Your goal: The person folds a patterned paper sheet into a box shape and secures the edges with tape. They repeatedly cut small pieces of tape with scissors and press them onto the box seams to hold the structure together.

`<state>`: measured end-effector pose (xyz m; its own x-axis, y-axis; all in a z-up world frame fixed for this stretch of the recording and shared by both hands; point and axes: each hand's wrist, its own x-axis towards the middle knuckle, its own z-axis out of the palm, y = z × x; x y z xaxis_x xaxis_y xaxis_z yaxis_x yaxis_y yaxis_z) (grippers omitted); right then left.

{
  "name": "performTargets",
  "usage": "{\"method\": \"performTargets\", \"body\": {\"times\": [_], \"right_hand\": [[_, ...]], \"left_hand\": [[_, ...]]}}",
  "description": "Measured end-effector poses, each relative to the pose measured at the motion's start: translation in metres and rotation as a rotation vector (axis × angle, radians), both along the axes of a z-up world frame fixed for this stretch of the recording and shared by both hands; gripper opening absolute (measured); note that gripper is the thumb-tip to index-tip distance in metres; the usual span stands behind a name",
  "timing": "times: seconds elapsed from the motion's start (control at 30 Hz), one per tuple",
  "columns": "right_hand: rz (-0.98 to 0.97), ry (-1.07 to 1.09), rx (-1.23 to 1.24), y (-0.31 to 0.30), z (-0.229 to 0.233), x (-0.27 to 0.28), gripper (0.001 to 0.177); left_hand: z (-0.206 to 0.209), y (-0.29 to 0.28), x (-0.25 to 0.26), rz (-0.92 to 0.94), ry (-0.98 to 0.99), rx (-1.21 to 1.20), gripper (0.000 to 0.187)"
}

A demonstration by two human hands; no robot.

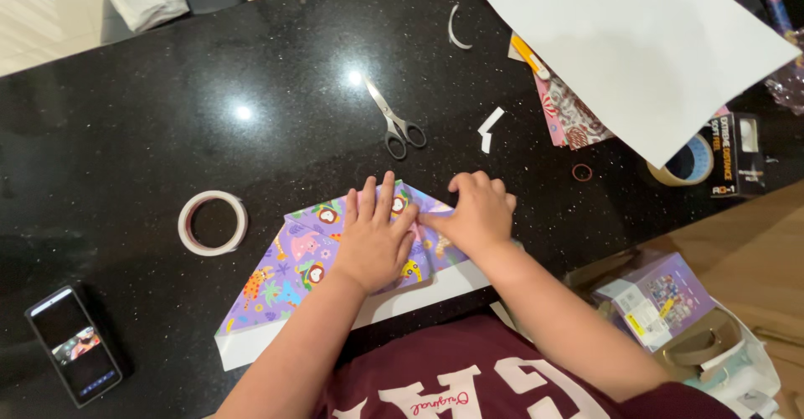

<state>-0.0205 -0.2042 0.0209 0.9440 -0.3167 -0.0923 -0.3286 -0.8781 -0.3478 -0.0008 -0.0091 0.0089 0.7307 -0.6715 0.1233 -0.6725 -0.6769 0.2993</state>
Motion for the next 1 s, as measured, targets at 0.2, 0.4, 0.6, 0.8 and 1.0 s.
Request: {"method": "performTargets", "body": {"times": [0.2,0.4,0.6,0.8,1.0], "right_hand": [[-0.016,0.042,0.034,0.005,-0.002,0.005,0.059],[0.129,-0.101,0.048,0.003,-0.007,0.003,0.072],[0.200,-0.070,0.022,0.003,-0.001,-0.004,0.091],[0.335,-0.098,0.010,0.000,0.008,0.001,0.085],[0.601,-0.090,-0.118,0.003,0.000,0.005,0.063]], "left_hand": [[0.007,0.002,0.015,-0.106,0.048,0.068,0.036],[-0.007,0.004,0.020,-0.261,-0.085,-0.060,0.040],[-0.024,0.006,0.023,-0.417,-0.110,-0.026,0.032],[-0.020,0.002,0.027,-0.433,-0.028,-0.022,0.031],[-0.014,0.004,0.026,-0.411,0.021,-0.039,0.035]]}}
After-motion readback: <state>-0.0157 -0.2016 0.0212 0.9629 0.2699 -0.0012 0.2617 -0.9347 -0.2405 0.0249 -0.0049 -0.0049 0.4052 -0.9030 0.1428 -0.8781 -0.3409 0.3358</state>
